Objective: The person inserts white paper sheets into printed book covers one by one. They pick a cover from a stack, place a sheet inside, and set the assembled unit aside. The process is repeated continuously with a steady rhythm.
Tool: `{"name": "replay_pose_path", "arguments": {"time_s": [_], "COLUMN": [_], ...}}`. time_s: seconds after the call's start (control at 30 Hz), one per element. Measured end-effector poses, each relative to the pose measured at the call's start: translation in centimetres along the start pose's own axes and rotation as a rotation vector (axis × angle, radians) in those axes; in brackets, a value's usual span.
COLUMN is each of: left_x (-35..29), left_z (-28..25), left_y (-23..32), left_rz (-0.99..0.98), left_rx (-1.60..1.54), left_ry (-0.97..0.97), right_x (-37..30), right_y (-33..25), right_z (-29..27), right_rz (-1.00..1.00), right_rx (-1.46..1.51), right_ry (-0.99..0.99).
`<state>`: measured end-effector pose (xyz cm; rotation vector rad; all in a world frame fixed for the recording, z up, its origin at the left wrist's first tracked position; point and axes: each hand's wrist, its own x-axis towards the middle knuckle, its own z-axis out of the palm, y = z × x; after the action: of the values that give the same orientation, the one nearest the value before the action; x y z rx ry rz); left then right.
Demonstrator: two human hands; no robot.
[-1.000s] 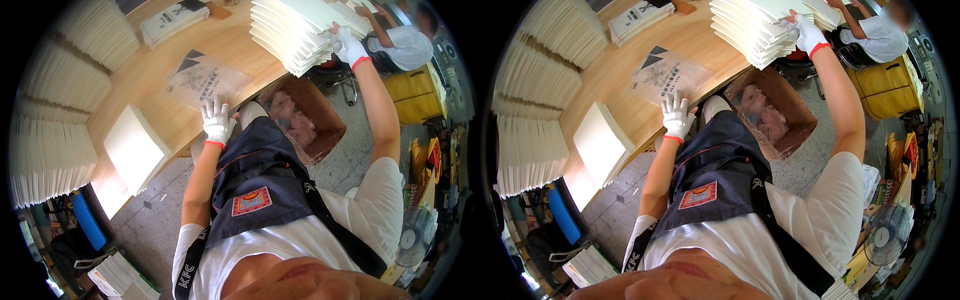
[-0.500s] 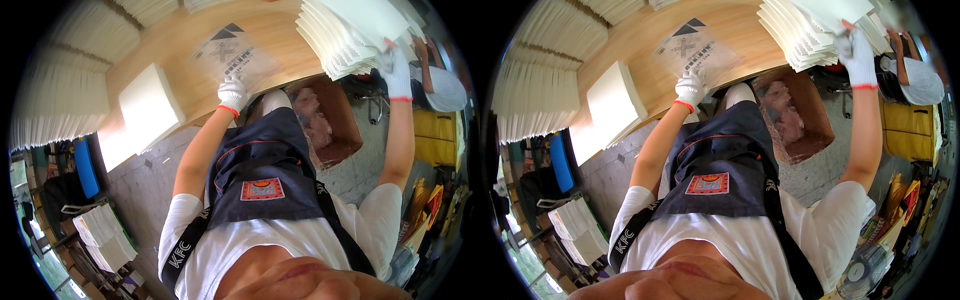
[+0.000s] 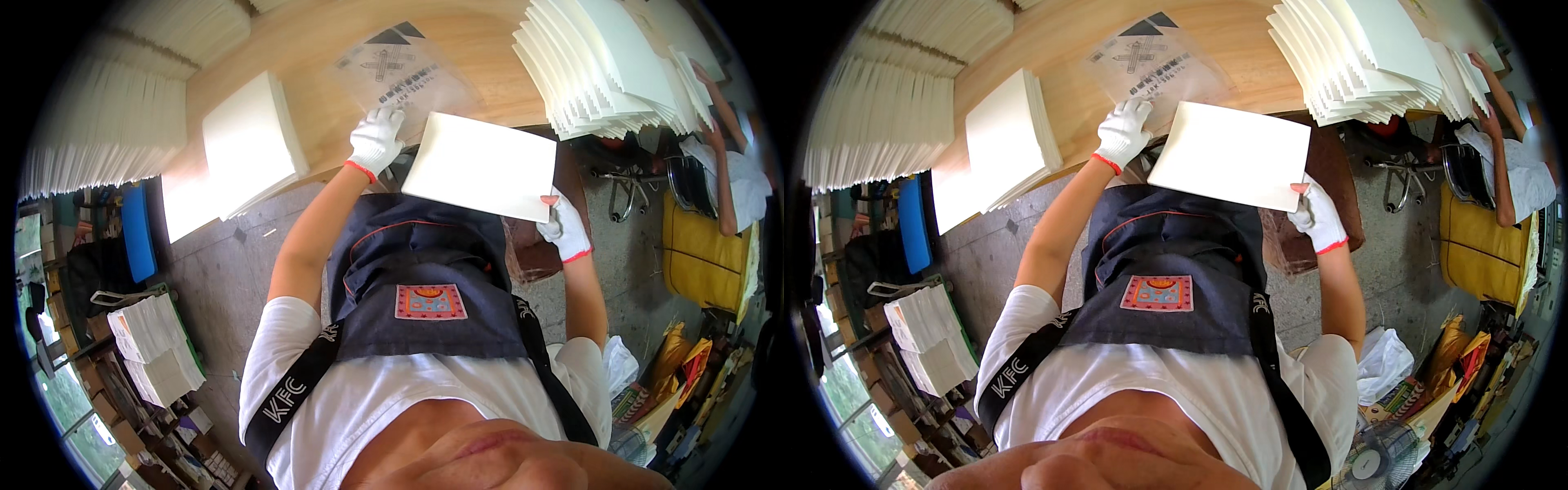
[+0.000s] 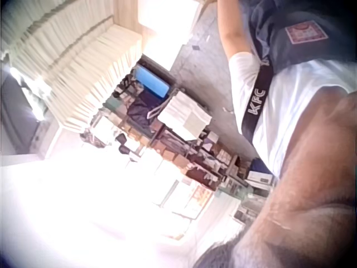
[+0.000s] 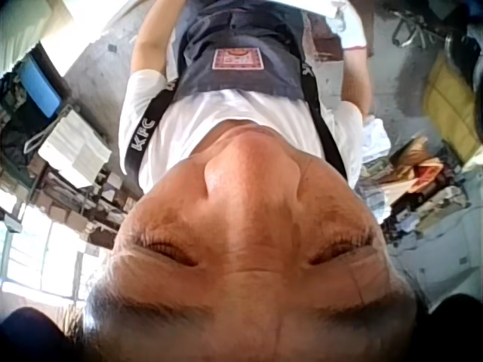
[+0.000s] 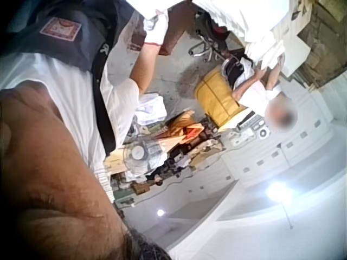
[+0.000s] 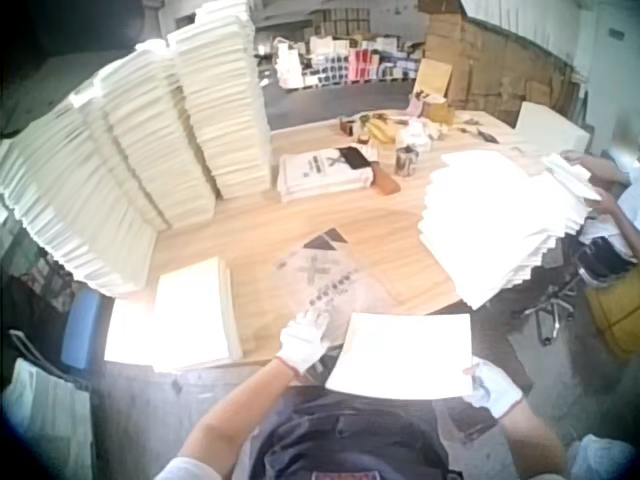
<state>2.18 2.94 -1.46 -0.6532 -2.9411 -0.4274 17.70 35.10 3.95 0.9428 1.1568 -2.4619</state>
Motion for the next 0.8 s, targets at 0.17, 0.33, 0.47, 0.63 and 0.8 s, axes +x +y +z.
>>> {"name": "replay_pose_path", "arguments": {"time_s": [0.17, 0.33, 0.47, 0.63, 0.8], "left_x": [-0.5, -0.7, -0.8, -0.9, -1.7], "left_z": [-1.1, -1.3, -1.8, -2.3, -4.3], "left_y": [-0.2, -1.9, -1.7, -1.4, -1.9], "left_rz": [-0.036, -0.123, -0.084, -0.116, -0.216], "left_rx": [0.087, -0.066, -0.240, -0.542, -0.282], "left_ry": [0.084, 0.049, 0.126, 0.186, -0.077], "right_x": [1.8, 2.4, 3.4, 3.0, 1.4], "right_y": [2.4, 3.2, 4.8, 5.1, 3.8], "right_z": [-2.8, -1.5, -1.9, -2.3, -4.9], "right_rz": [0.025, -0.050, -0.046, -0.037, -0.122], "right_rx": [0.035, 0.115, 0.267, 0.191, 0.040], "right_ry": [-0.246, -0.285, -0.259, -0.354, -0.349]}}
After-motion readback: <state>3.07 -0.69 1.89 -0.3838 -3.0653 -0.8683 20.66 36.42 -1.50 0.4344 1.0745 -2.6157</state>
